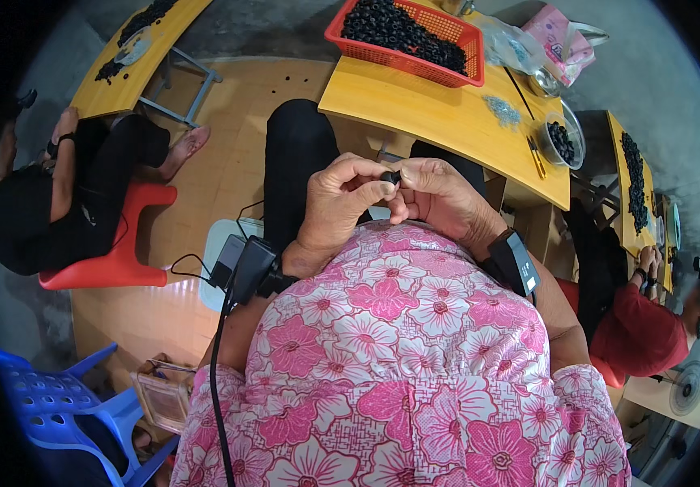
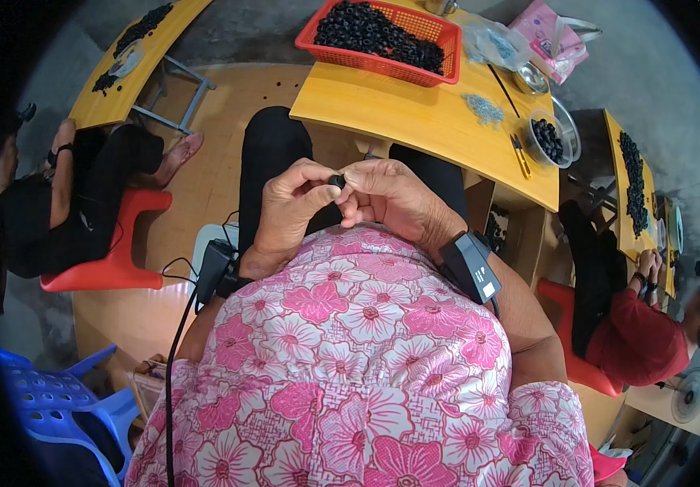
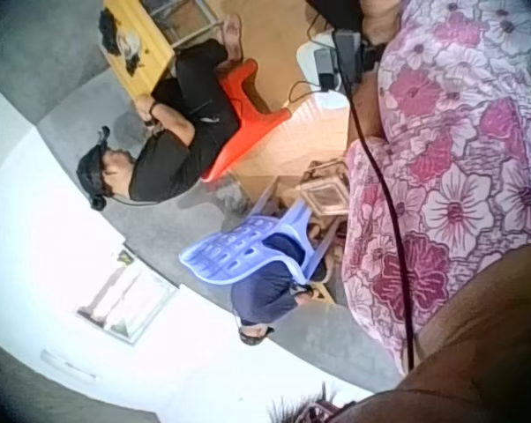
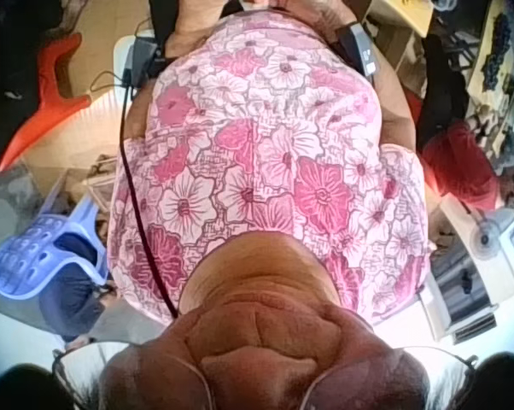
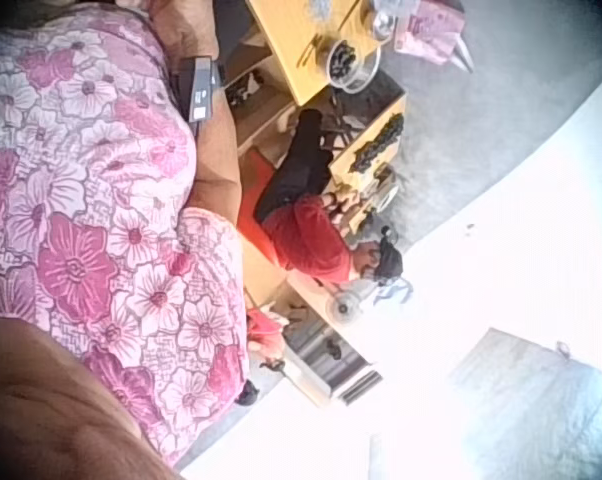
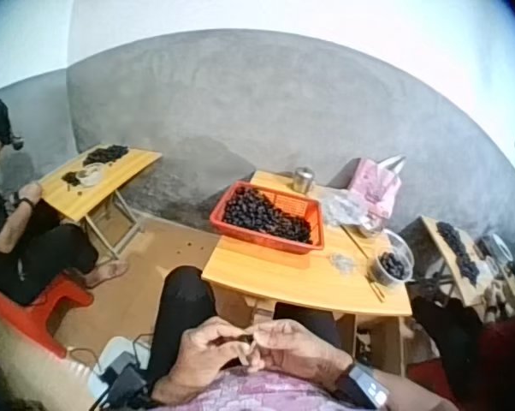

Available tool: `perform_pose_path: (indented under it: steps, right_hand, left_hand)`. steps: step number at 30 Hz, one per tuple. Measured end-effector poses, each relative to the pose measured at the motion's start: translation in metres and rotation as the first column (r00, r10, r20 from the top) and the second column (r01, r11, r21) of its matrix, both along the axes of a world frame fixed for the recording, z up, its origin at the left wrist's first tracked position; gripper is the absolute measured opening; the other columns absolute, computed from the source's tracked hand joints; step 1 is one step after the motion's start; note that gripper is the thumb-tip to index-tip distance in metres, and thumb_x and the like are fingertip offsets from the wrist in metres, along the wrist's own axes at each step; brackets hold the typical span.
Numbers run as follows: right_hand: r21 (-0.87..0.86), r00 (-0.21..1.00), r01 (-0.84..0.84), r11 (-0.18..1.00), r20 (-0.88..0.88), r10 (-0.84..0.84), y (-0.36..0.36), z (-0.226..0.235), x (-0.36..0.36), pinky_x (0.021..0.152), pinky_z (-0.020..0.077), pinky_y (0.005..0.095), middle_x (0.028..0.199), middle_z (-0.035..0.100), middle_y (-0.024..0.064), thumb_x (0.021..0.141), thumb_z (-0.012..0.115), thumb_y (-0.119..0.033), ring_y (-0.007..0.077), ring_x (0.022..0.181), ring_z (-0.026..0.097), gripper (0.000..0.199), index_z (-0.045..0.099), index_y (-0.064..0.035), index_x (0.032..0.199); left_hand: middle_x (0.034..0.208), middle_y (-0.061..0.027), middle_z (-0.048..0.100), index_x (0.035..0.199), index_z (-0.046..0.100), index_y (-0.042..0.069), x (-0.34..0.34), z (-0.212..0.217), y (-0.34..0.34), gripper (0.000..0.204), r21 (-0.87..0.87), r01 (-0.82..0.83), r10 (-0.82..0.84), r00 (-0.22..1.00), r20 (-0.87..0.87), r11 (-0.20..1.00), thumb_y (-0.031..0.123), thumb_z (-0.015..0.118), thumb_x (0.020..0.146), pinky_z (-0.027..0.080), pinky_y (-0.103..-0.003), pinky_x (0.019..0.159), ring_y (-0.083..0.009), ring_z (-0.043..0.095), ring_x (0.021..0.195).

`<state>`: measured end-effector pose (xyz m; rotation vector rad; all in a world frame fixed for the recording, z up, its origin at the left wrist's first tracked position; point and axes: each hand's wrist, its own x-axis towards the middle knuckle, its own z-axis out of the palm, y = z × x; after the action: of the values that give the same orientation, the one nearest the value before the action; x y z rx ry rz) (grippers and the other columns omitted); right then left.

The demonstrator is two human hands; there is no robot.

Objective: Assembling small black rubber components with tiny metal rings.

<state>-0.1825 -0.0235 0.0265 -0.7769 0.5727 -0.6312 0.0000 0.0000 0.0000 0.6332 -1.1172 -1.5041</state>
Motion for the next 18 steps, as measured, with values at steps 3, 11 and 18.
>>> perform_pose_path:
  steps: [3,11,18]
  right_hand:
    - [0.057,1.000,0.031,0.998,0.000,-0.031,0.0028,0.0011,0.0018,0.071,0.0550,0.0301,0.082,0.061,0.0072,0.089,0.058,-0.023,0.0129,0.072,0.060,0.025,0.060,0.0011,0.096]
    - [0.011,0.997,0.068,0.998,0.039,-0.068,0.0066,0.0013,0.0031,0.068,0.0514,0.0274,0.077,0.055,0.0019,0.090,0.058,-0.025,0.0090,0.065,0.051,0.028,0.058,0.0012,0.100]
    - [-0.193,0.999,0.042,0.980,-0.017,-0.046,0.0062,-0.0018,0.0034,0.068,0.0483,0.0237,0.081,0.054,0.0014,0.091,0.056,-0.024,0.0076,0.070,0.051,0.027,0.056,0.0005,0.102]
  left_hand:
    - [0.082,-0.0010,0.056,0.092,0.063,0.002,-0.0012,-0.0003,-0.0004,0.011,-0.029,-0.050,0.052,0.998,0.044,0.998,0.001,0.066,0.081,0.045,-0.021,0.070,-0.0073,0.055,0.077]
    - [0.083,-0.0002,0.056,0.096,0.061,0.002,-0.0058,0.0023,0.0010,0.016,-0.031,-0.002,0.001,0.999,-0.037,1.000,-0.002,0.065,0.081,0.046,-0.020,0.068,-0.0057,0.054,0.074]
    - [0.088,-0.0002,0.055,0.111,0.058,0.000,-0.0088,-0.0005,-0.0004,0.031,0.000,0.017,-0.017,1.000,-0.017,1.000,-0.002,0.064,0.082,0.047,-0.019,0.068,-0.0064,0.053,0.077]
